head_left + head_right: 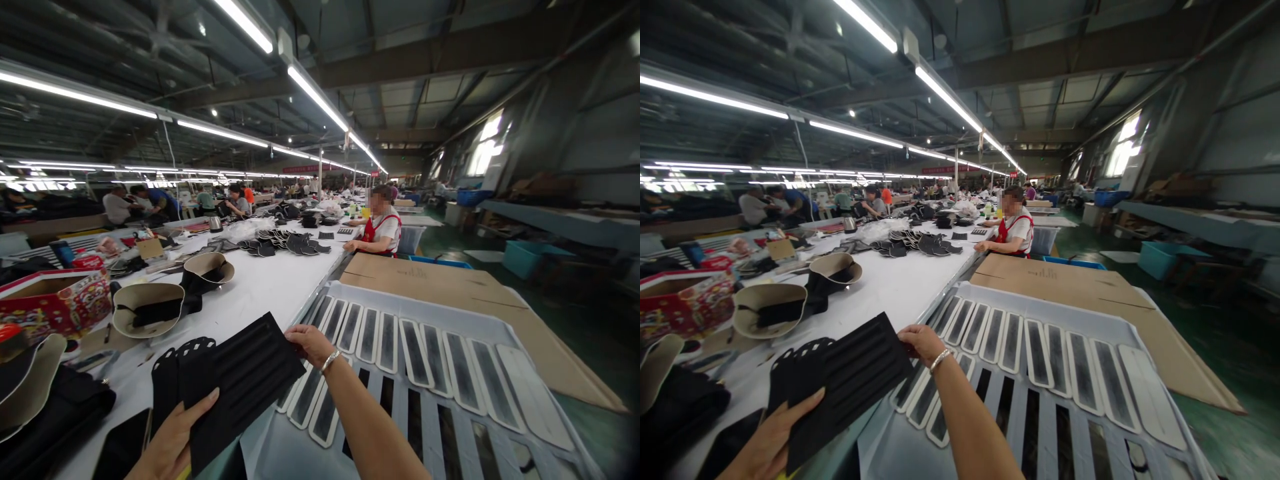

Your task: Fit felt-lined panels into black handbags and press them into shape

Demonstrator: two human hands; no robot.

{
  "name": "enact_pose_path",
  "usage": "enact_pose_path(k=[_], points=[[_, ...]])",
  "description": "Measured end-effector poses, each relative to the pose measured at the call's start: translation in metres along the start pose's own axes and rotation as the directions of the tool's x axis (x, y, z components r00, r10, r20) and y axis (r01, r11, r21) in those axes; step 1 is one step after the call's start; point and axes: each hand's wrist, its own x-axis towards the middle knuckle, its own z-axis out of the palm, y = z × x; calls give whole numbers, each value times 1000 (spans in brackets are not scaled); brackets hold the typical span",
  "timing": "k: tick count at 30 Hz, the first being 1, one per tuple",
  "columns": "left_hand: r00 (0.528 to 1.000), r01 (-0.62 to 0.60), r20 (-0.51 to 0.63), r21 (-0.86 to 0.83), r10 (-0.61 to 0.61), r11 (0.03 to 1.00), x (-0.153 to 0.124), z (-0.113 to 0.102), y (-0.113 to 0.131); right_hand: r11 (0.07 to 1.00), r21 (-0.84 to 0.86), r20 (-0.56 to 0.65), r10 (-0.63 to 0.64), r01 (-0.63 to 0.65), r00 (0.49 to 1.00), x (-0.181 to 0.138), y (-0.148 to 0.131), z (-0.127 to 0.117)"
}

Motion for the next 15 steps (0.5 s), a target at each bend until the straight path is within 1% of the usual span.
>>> enact_pose_path(k=[2, 5, 8, 10, 13, 15], points=[[1000, -3, -23, -15, 2, 1000, 4, 1, 0, 1000, -3, -5, 19, -19, 1000, -1, 3, -4], [1000, -26, 4, -14, 26, 1000, 10, -2, -1, 999, -21, -5, 37, -37, 999, -1, 9, -9], [999, -52, -5, 20, 52, 998, 14, -4, -2, 998, -47, -3, 42, -42, 999, 0, 11, -13], [998, -61, -27, 29, 61, 998, 16, -3, -2, 998, -65, -28, 17, -18, 999, 2, 11, -15], [994, -95, -47, 15, 96, 995, 19, 0, -2, 994, -93, -77, -64, 57, 995, 4, 10, -16], [992, -112, -58, 7, 113, 994, 20, 2, -2, 988, -126, -76, -104, 94, 992, 6, 11, -17]])
